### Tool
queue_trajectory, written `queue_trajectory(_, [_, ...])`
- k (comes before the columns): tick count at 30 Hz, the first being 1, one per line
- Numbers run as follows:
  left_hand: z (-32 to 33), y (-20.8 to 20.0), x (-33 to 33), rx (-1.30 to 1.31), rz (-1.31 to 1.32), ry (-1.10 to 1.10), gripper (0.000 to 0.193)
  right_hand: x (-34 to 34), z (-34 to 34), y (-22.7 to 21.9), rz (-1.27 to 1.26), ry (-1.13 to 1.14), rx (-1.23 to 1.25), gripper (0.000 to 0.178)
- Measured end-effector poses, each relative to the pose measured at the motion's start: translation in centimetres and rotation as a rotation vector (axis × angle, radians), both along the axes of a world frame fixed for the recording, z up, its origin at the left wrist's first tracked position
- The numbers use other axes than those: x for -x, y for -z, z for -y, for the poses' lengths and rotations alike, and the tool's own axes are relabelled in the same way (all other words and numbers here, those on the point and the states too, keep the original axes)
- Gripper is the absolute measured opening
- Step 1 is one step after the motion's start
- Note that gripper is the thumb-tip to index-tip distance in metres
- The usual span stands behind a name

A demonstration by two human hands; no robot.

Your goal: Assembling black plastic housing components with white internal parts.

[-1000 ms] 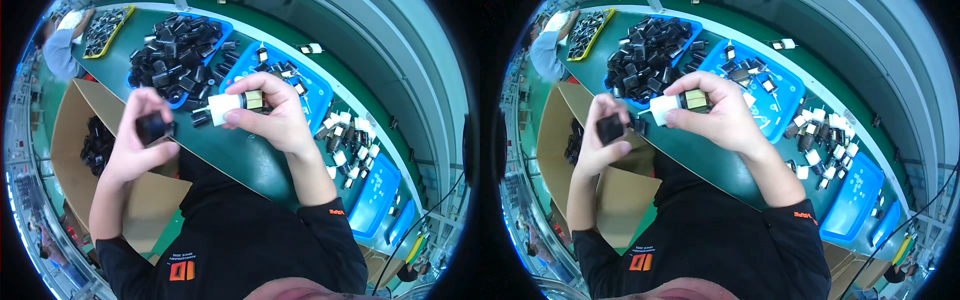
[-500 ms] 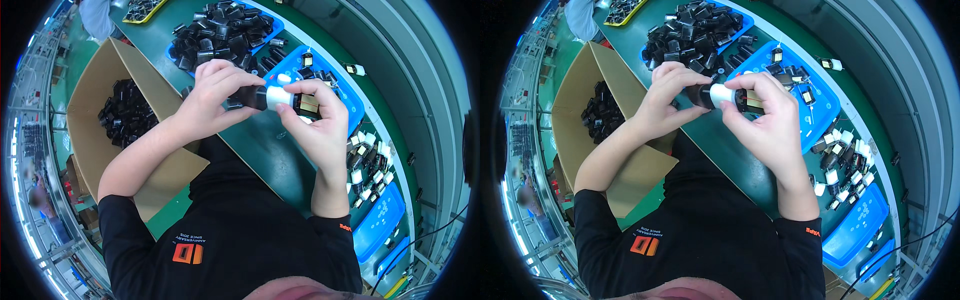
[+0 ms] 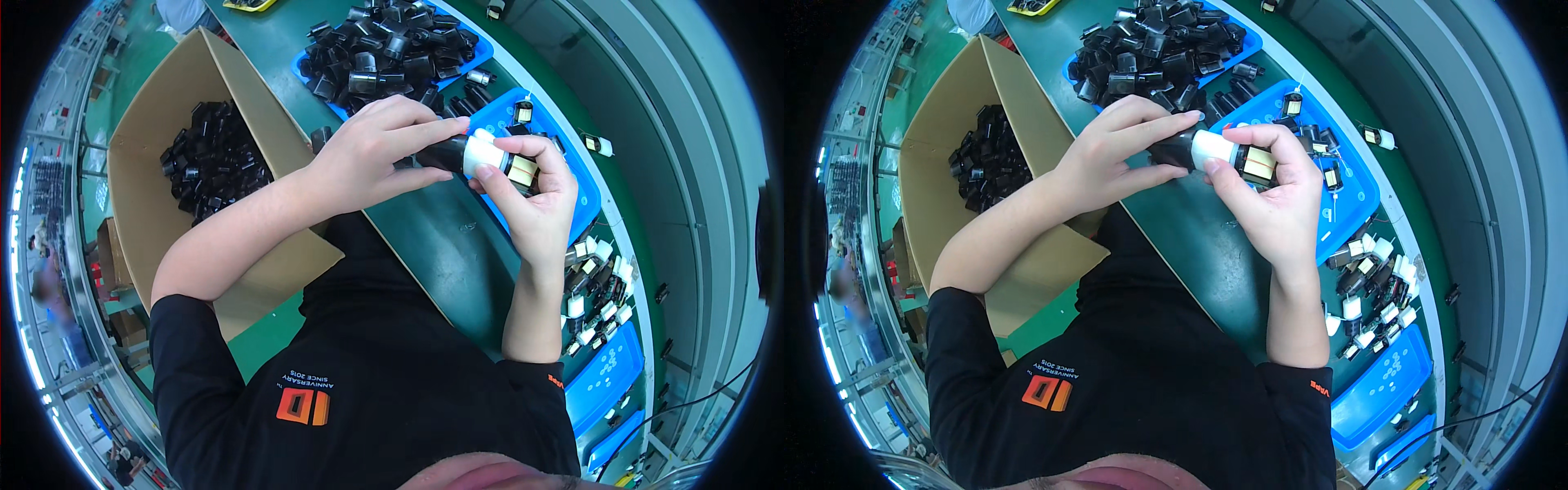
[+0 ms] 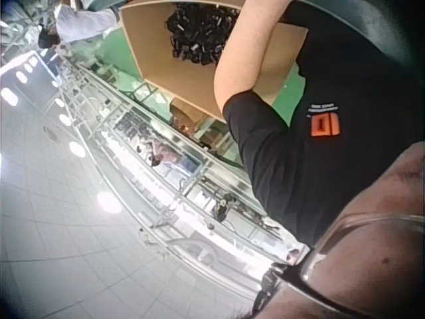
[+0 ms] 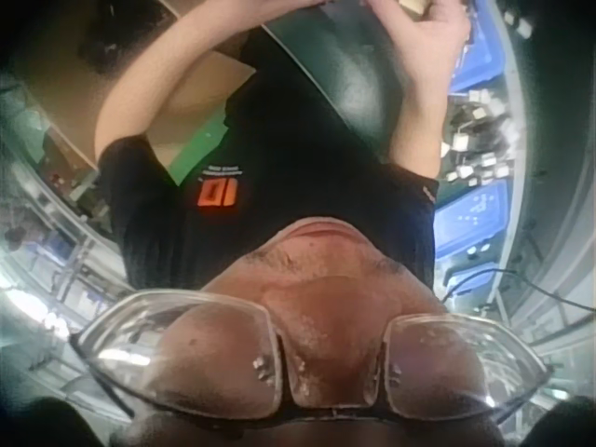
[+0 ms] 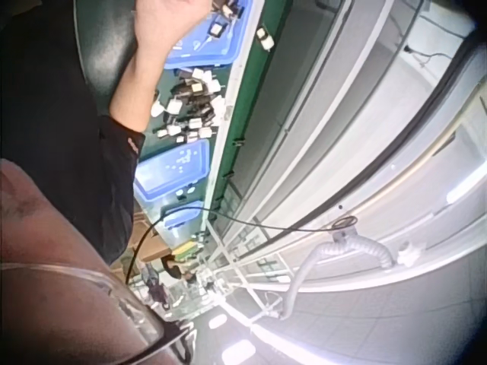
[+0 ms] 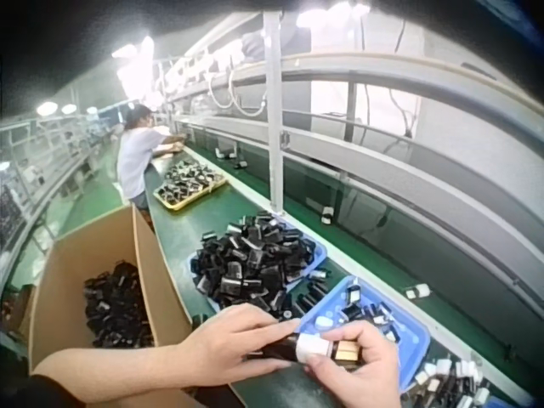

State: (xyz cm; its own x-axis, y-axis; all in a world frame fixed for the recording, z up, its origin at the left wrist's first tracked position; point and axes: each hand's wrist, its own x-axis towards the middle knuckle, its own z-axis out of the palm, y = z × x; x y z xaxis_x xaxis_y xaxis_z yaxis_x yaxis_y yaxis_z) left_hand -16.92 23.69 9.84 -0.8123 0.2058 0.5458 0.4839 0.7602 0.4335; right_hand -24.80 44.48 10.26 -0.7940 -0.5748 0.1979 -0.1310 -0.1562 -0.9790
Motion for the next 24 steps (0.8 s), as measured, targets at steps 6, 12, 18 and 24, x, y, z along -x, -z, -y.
queue_trajectory(6, [0.1, 0.1, 0.0, 0.036, 0.02, -0.02, 0.064, 0.2, 0.1, 0.8, -0.113, 0.01, -0.016, 0.024])
queue_trajectory(12, [0.2, 0.2, -0.1, 0.048, 0.028, -0.021, 0.063, 0.6, 0.1, 0.3, -0.182, 0.0, -0.115, 0.031])
queue_trajectory(18, [0.4, -0.1, 0.0, 0.062, 0.045, -0.031, 0.062, 0.6, 0.2, 0.7, -0.09, -0.028, -0.072, 0.031])
queue_trajectory(24, [0.2, 0.4, 0.2, 0.017, 0.113, -0.008, 0.062, 1.4, 0.5, 2.3, 0.088, -0.082, -0.04, 0.026])
